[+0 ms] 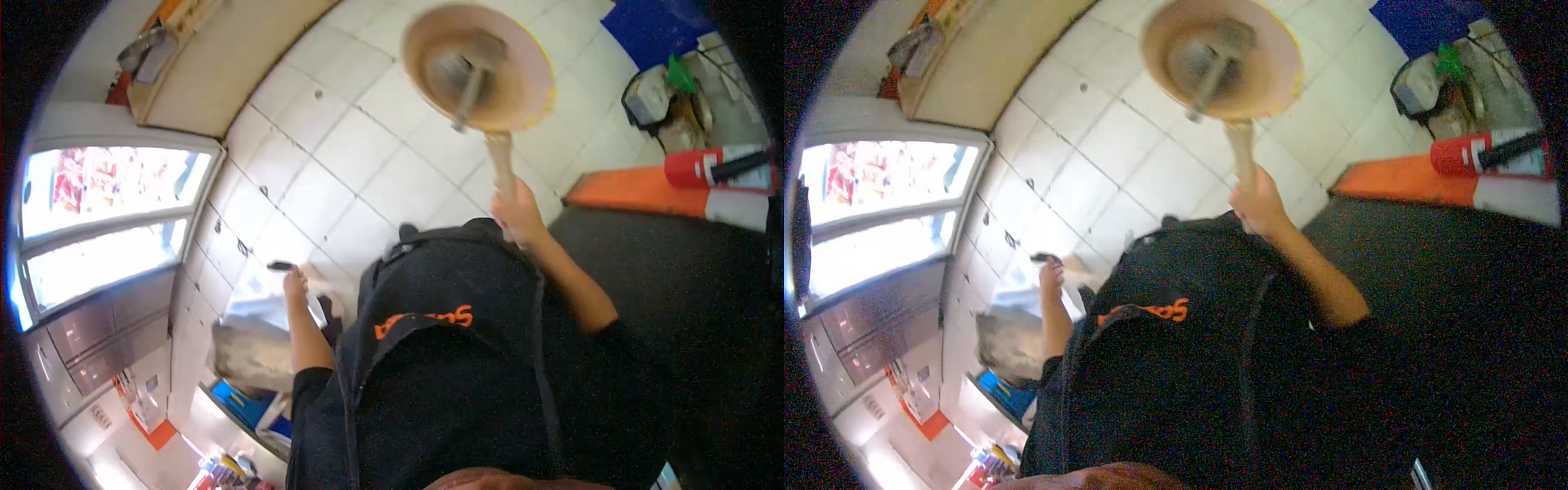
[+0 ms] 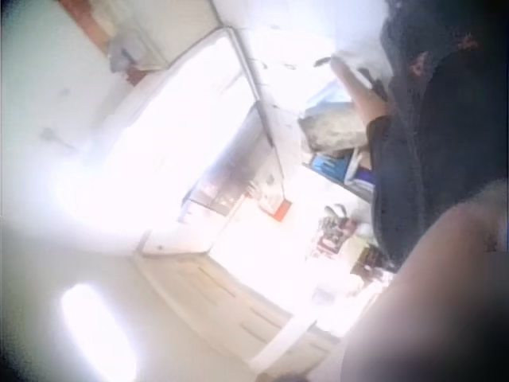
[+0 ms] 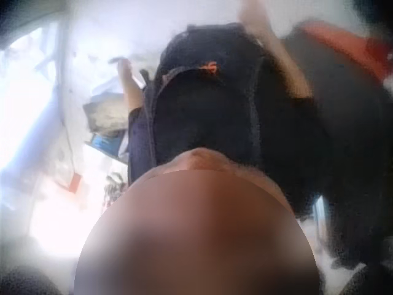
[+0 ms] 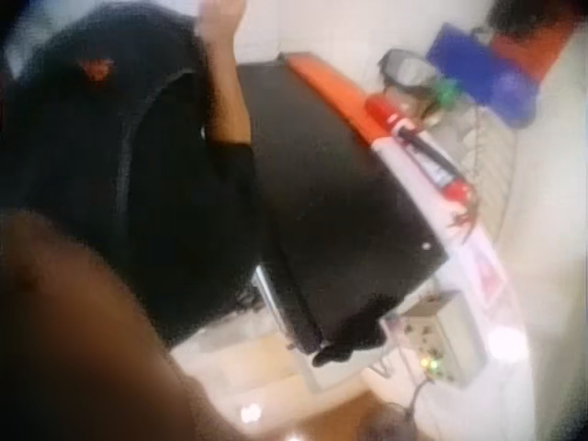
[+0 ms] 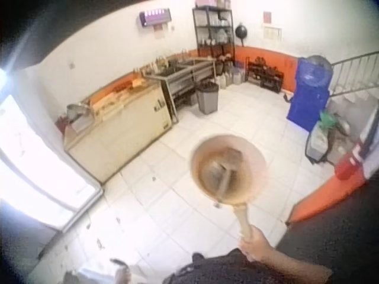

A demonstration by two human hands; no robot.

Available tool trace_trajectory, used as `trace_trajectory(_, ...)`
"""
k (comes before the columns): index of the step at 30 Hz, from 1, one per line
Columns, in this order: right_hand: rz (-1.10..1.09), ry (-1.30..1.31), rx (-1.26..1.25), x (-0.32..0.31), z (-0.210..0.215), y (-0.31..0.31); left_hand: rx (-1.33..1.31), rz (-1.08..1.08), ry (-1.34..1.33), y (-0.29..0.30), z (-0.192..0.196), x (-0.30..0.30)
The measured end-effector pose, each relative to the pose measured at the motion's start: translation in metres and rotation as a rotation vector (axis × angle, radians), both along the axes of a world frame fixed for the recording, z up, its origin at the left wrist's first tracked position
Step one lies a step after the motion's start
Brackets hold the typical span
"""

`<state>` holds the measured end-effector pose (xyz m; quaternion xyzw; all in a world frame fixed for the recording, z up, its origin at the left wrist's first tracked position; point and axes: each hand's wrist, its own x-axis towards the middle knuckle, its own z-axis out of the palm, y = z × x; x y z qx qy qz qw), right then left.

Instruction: The person transfers cooked scrambled eggs from a frying pan into a metal tray using a spatula, covers the tray with plastic wrap from a large roll, and then places the empty frying pan in a sink to be washed.

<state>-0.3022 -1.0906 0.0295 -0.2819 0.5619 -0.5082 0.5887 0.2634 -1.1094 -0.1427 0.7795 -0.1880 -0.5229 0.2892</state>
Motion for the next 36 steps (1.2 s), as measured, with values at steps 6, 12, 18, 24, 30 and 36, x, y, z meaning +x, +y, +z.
trace_trajectory(6, -0.177, 0.339, 0.221, -0.071, -0.036, -0.049, -0.526, -0.554, -0.387, -0.352, 0.072, -0.129)
trace_trajectory(12, -0.443, 0.251, 0.164, -0.147, -0.058, -0.155, -0.391, -0.826, -0.744, -0.485, -0.004, -0.215)
trace_trajectory(18, -0.4, 0.137, 0.086, -0.241, -0.051, -0.3, 0.491, -1.213, -0.564, -0.469, -0.081, -0.215)
trace_trajectory(24, -0.428, 0.178, 0.112, -0.318, -0.043, -0.473, 0.346, -1.462, -0.636, -0.491, -0.079, -0.209)
trace_trajectory(30, -0.364, -0.035, -0.016, -0.355, -0.021, -0.668, 0.28, -1.333, -0.639, -0.76, -0.119, -0.343)
trace_trajectory(36, -0.18, -0.047, -0.008, -0.412, -0.01, -0.831, -0.469, -1.808, -0.394, -1.055, -0.013, -0.696)
